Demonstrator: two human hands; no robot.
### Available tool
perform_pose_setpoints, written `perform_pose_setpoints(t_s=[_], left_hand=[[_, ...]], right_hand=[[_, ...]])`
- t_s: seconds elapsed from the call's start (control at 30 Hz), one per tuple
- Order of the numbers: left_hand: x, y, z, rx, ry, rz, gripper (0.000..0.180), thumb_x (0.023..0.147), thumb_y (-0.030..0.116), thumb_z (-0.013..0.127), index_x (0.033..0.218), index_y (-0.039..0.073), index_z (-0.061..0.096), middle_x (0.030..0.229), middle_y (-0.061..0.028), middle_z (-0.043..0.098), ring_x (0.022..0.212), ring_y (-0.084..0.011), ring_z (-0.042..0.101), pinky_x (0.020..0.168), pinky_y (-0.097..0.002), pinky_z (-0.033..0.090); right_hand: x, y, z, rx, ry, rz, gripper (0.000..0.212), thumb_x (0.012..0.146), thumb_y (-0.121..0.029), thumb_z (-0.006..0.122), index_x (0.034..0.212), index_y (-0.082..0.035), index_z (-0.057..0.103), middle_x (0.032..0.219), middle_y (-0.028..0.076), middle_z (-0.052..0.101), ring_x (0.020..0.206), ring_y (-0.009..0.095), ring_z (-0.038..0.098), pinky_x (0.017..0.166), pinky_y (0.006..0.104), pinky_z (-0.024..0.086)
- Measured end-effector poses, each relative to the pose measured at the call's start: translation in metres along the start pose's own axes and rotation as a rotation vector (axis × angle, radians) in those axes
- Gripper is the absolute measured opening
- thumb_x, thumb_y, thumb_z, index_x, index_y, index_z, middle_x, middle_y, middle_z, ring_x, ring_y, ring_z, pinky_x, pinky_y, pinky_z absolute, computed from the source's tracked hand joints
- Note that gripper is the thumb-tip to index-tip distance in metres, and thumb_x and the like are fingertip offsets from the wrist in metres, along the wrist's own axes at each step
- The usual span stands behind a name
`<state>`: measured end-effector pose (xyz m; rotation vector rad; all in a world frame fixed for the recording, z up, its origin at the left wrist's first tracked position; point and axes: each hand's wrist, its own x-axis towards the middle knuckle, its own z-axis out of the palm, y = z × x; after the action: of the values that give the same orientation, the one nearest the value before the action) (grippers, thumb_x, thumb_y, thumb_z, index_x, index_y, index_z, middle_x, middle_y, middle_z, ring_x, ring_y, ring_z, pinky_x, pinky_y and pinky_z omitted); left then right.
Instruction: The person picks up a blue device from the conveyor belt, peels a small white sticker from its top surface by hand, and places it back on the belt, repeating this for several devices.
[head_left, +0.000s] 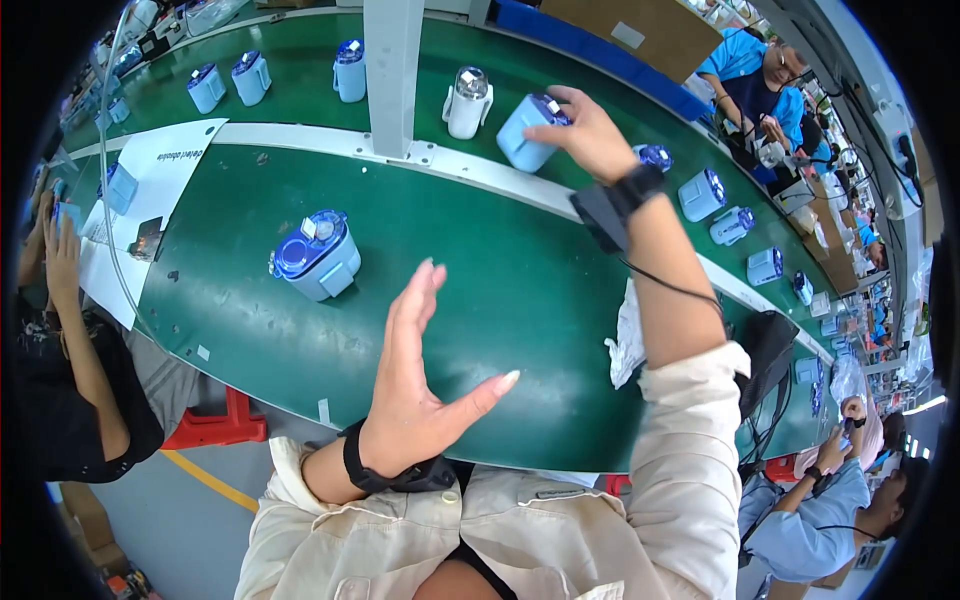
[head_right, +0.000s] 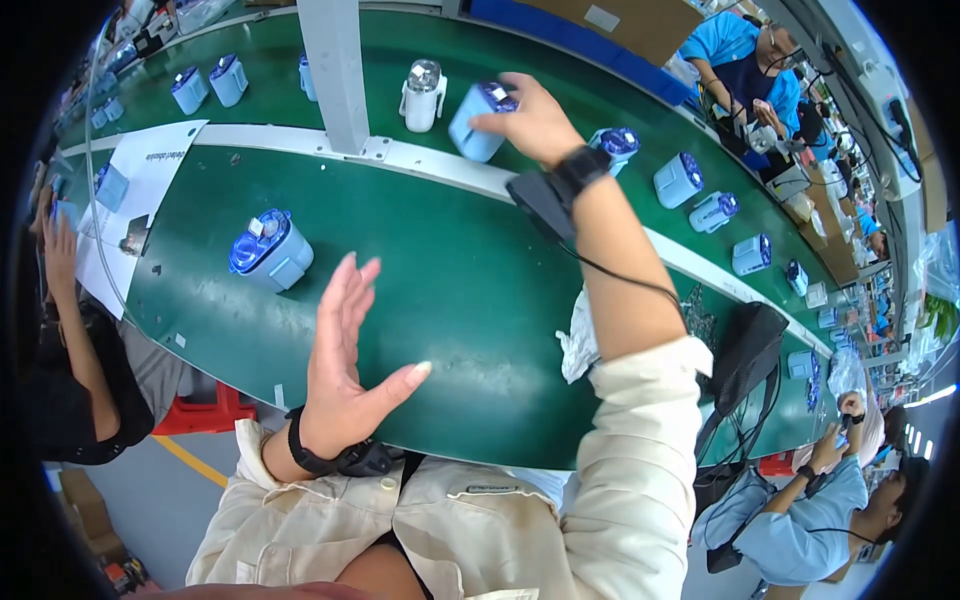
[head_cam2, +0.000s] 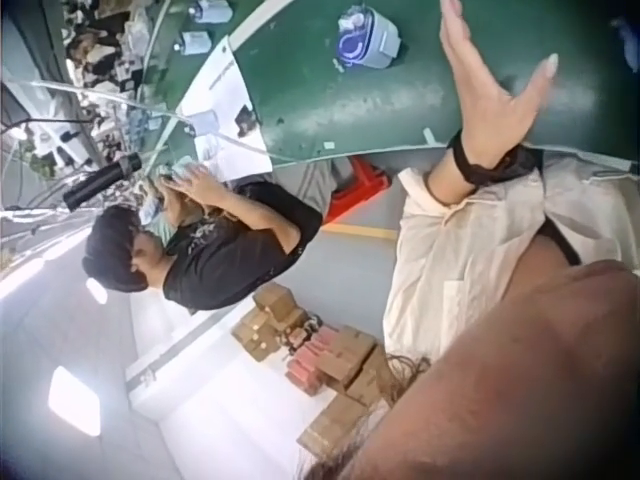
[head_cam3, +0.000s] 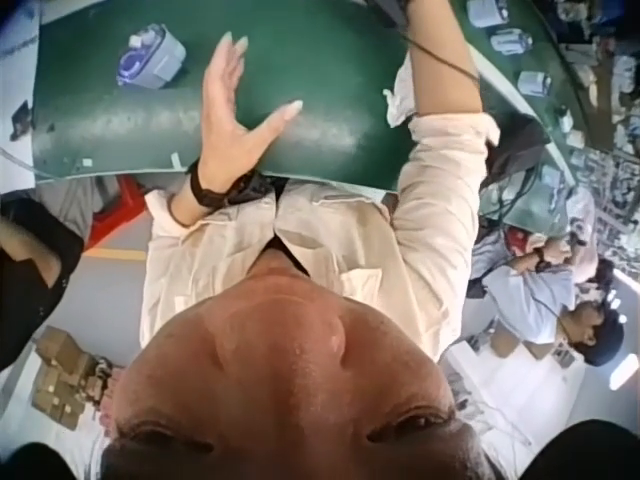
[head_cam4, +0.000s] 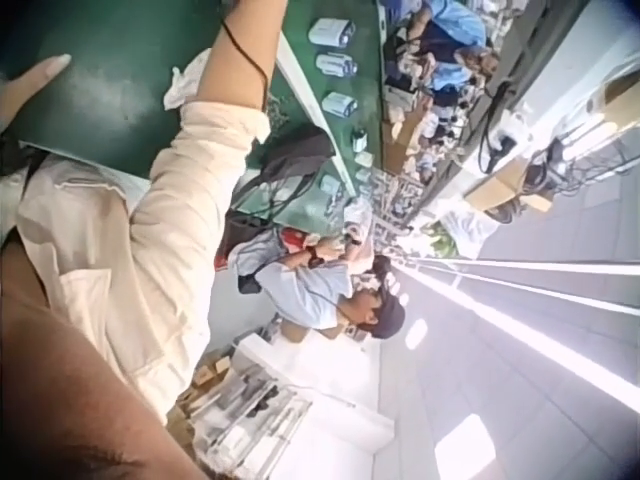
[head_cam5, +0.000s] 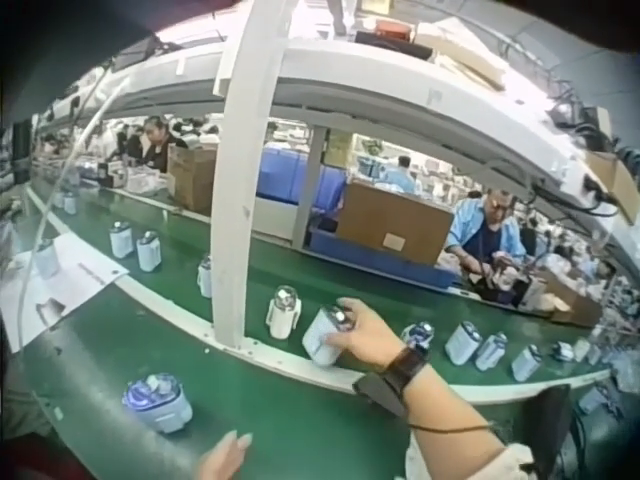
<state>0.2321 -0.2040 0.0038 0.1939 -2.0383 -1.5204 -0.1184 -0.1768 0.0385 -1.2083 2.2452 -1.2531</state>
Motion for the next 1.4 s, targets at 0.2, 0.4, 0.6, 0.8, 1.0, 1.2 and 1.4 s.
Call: perform_pose_setpoints(t_s=[0.2,0.4,0.6,0.8,1.0,1.2,1.4], left_hand=[[0.006,0.005,0.011,-0.405,-0.111,0.063,0.116,0.065,0.016,0.089,0.15,-0.002,0.013,0.143,-0.024,0.036,0.133,-0.0321,0.041,0.11,-0.042,0.033],[-0.015,0.016,0.027,-0.247,-0.24,-0.038,0.116,0.063,0.015,0.091,0.15,-0.001,0.016,0.127,-0.0214,0.054,0.116,-0.029,0.057,0.098,-0.037,0.045],[-0.027,0.021,0.05,0.397,-0.017,0.286,0.109,0.065,0.014,0.09,0.148,-0.001,0.021,0.12,-0.0189,0.057,0.102,-0.0244,0.064,0.083,-0.0306,0.053],[-0.034,0.034,0.061,0.388,-0.062,0.354,0.106,0.067,0.014,0.088,0.147,-0.002,0.021,0.116,-0.0197,0.06,0.098,-0.026,0.065,0.084,-0.0325,0.053],[-0.034,0.04,0.063,0.384,-0.082,0.429,0.103,0.069,0.014,0.086,0.146,-0.003,0.022,0.116,-0.0209,0.06,0.097,-0.0276,0.065,0.083,-0.0346,0.052],[-0.033,0.04,0.06,0.412,-0.102,0.408,0.101,0.069,0.013,0.086,0.146,-0.003,0.022,0.116,-0.0214,0.061,0.097,-0.0283,0.065,0.083,-0.0347,0.052],[-0.034,0.036,0.06,0.438,-0.074,0.369,0.1,0.07,0.012,0.085,0.147,-0.001,0.022,0.116,-0.0202,0.06,0.098,-0.0277,0.064,0.084,-0.0349,0.052]], right_hand=[[-0.16,-0.094,0.019,0.573,-0.792,-0.111,0.086,0.07,-0.001,0.08,0.144,-0.001,0.036,0.131,0.013,0.056,0.12,0.022,0.053,0.102,0.0341,0.042],[-0.252,-0.105,0.015,0.178,-0.297,-0.372,0.075,0.066,-0.004,0.081,0.133,-0.001,0.047,0.117,0.014,0.06,0.114,0.029,0.056,0.098,0.0356,0.043],[-0.298,-0.108,0.022,-0.082,0.261,-0.504,0.041,0.063,-0.007,0.082,0.1,-0.002,0.065,0.094,0.01,0.061,0.083,0.027,0.058,0.075,0.0329,0.046],[-0.31,-0.1,0.027,-0.221,0.424,-0.601,0.023,0.067,-0.008,0.081,0.085,-0.002,0.067,0.084,0.007,0.061,0.073,0.022,0.053,0.066,0.0312,0.041],[-0.312,-0.102,0.015,0.238,0.243,-0.287,0.015,0.074,-0.005,0.077,0.083,0.0,0.067,0.077,0.007,0.062,0.07,0.02,0.054,0.063,0.0306,0.041],[-0.313,-0.1,0.02,-0.02,0.363,-0.427,0.013,0.074,-0.002,0.076,0.084,0.001,0.068,0.077,0.008,0.064,0.067,0.02,0.053,0.06,0.03,0.041],[-0.315,-0.098,0.03,-0.32,0.524,-0.554,0.022,0.068,-0.001,0.078,0.089,0.001,0.071,0.075,0.007,0.063,0.064,0.021,0.052,0.059,0.0302,0.04]])
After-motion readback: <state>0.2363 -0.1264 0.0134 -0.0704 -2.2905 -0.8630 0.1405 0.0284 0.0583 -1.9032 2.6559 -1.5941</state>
